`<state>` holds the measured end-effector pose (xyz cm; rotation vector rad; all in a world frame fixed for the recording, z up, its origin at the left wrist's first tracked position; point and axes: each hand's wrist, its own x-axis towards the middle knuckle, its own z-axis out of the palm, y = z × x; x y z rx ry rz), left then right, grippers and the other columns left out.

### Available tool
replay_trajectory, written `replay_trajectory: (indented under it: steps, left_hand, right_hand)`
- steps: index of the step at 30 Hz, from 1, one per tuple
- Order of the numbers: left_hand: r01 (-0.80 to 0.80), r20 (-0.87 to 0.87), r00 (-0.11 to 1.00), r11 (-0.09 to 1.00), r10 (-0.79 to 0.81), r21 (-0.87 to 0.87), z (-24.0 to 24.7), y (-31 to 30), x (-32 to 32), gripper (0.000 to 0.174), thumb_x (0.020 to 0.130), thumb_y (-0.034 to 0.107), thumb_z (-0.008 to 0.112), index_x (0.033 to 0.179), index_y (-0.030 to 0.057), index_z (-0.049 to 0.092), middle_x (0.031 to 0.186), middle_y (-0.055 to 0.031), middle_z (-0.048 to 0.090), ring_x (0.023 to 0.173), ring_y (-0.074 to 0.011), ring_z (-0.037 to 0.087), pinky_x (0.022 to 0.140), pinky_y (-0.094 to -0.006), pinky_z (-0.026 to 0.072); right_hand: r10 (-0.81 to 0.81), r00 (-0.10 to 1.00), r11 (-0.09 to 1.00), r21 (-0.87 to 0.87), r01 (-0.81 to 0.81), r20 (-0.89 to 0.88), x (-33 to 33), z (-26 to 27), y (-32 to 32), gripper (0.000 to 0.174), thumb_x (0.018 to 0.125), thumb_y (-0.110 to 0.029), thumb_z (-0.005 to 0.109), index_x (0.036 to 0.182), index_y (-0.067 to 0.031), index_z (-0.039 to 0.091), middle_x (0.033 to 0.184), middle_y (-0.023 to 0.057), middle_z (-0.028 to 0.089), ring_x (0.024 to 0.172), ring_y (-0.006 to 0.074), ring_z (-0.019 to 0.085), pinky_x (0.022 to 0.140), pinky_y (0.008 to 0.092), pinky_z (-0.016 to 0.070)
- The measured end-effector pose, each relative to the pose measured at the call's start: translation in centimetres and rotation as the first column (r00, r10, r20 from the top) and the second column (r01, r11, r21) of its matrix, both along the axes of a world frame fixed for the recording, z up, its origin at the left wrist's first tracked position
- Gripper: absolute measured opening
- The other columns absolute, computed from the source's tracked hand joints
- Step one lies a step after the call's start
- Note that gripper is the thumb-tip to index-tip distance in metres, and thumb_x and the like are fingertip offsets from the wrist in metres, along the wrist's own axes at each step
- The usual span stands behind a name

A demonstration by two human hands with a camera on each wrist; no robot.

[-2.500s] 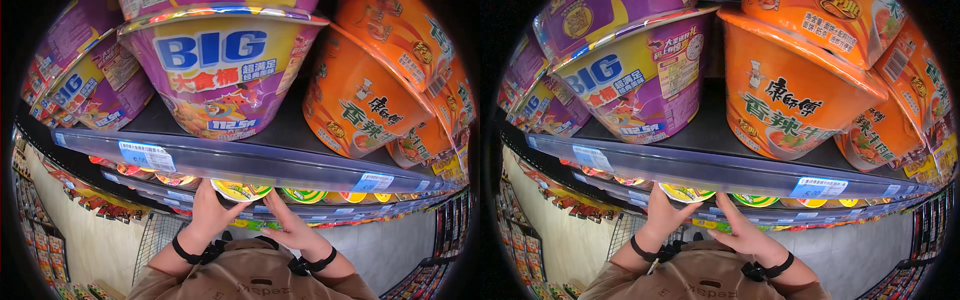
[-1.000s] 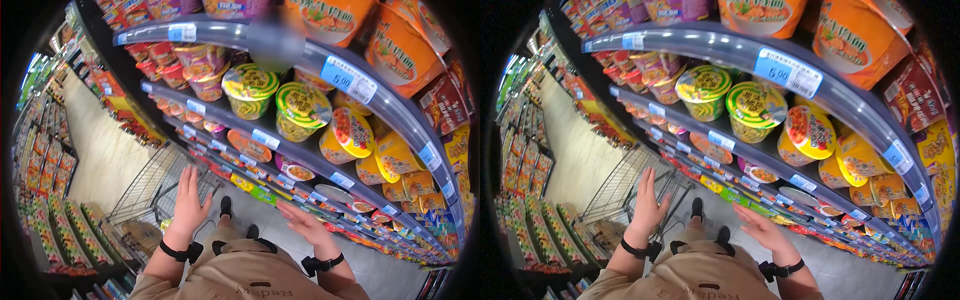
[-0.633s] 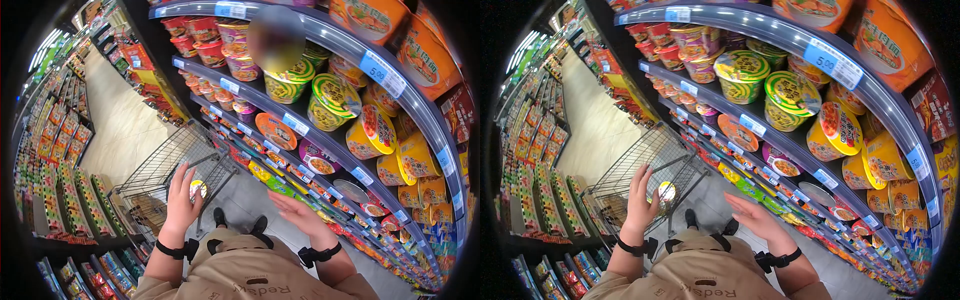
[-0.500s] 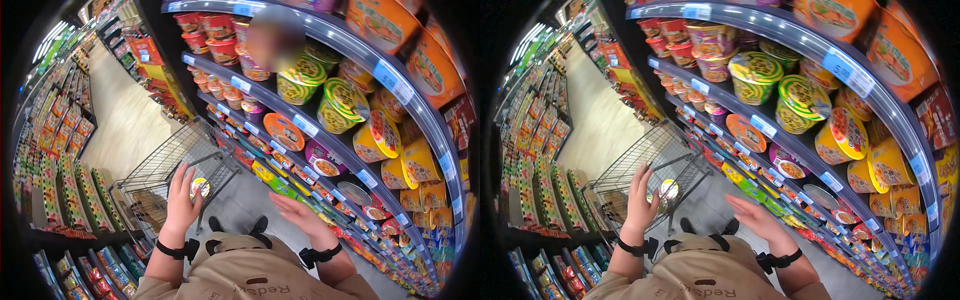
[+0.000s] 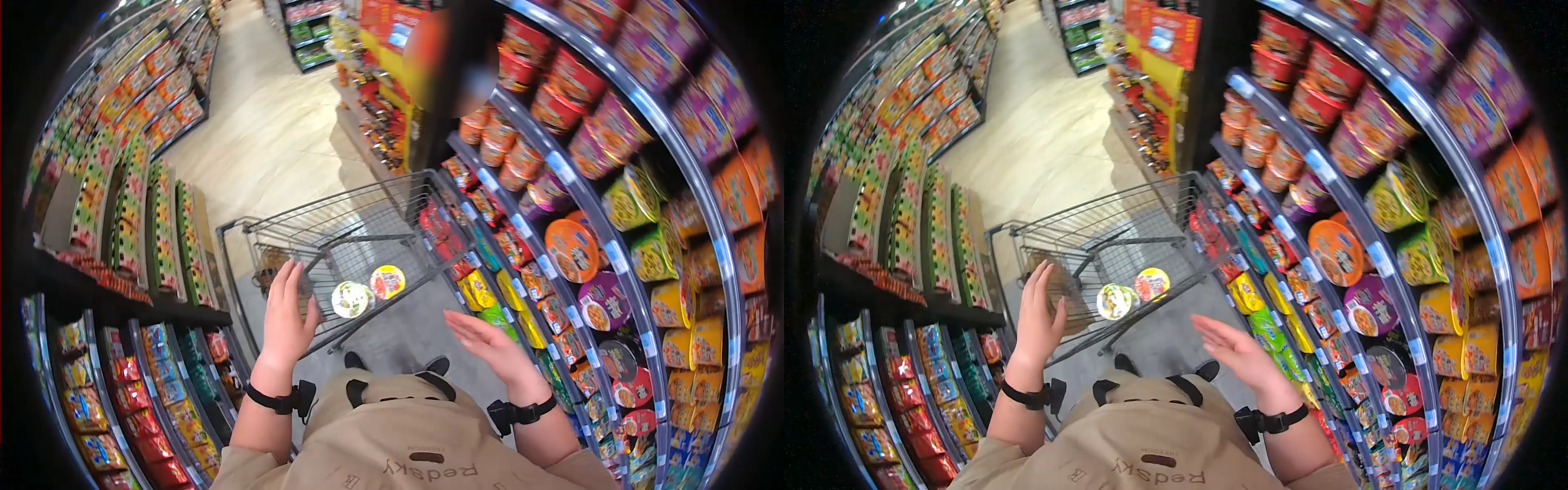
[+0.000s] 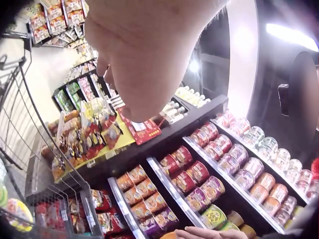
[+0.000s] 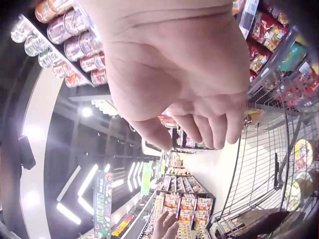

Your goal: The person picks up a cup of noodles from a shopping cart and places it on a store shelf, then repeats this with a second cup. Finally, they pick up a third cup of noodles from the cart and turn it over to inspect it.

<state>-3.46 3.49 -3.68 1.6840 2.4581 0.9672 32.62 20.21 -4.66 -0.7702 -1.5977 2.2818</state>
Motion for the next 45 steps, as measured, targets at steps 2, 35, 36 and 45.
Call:
replay_trajectory:
  steps: [2, 35, 36, 45]
  left_hand:
    - [-0.068, 0.032, 0.997, 0.998, 0.068, -0.007, -1.0, -2.6, -2.9, 0.066, 0.088, 0.002, 0.070, 0.150, 0.0009, 0.046, 0.153, -0.0249, 0.049, 0.141, -0.0449, 0.048, 0.118, -0.0491, 0.0407]
    - [0.194, 0.544, 0.833, 0.868, 0.102, -0.458, -21.2, 0.4, -14.1, 0.070, 0.092, 0.018, 0.067, 0.152, -0.0031, 0.042, 0.146, -0.0287, 0.053, 0.135, -0.0441, 0.054, 0.114, -0.0466, 0.0465]
    - [0.224, 0.571, 0.810, 0.828, 0.136, -0.514, -22.4, 1.2, -13.5, 0.070, 0.092, 0.018, 0.066, 0.153, -0.0029, 0.041, 0.146, -0.0290, 0.054, 0.133, -0.0443, 0.055, 0.113, -0.0470, 0.0474]
    - [0.226, 0.574, 0.654, 0.596, 0.493, -0.770, -33.6, 8.0, -10.1, 0.076, 0.092, 0.020, 0.066, 0.158, -0.0011, 0.034, 0.141, -0.0331, 0.059, 0.131, -0.0450, 0.059, 0.110, -0.0486, 0.0485]
  right_hand:
    - [0.050, 0.996, 0.998, 0.041, -0.053, 0.076, -4.1, 0.8, -0.8, 0.055, 0.106, -0.004, 0.056, 0.159, 0.0012, 0.041, 0.163, 0.0152, 0.046, 0.152, 0.0252, 0.043, 0.124, 0.0379, 0.0349]
    - [0.209, 0.803, 0.940, -0.340, -0.009, 0.558, -27.9, -22.2, 7.1, 0.066, 0.103, -0.023, 0.062, 0.161, -0.0015, 0.036, 0.144, 0.0140, 0.062, 0.131, 0.0209, 0.060, 0.109, 0.0350, 0.0478]
    - [0.290, 0.730, 0.944, -0.312, -0.110, 0.619, -28.4, -24.1, 7.6, 0.067, 0.102, -0.023, 0.062, 0.161, -0.0015, 0.037, 0.139, 0.0126, 0.063, 0.123, 0.0192, 0.061, 0.103, 0.0343, 0.0493]
    - [0.381, 0.624, 0.915, -0.376, -0.147, 0.682, -29.3, -36.9, 8.3, 0.072, 0.092, -0.024, 0.065, 0.156, 0.0010, 0.044, 0.135, 0.0141, 0.064, 0.116, 0.0221, 0.062, 0.096, 0.0351, 0.0508]
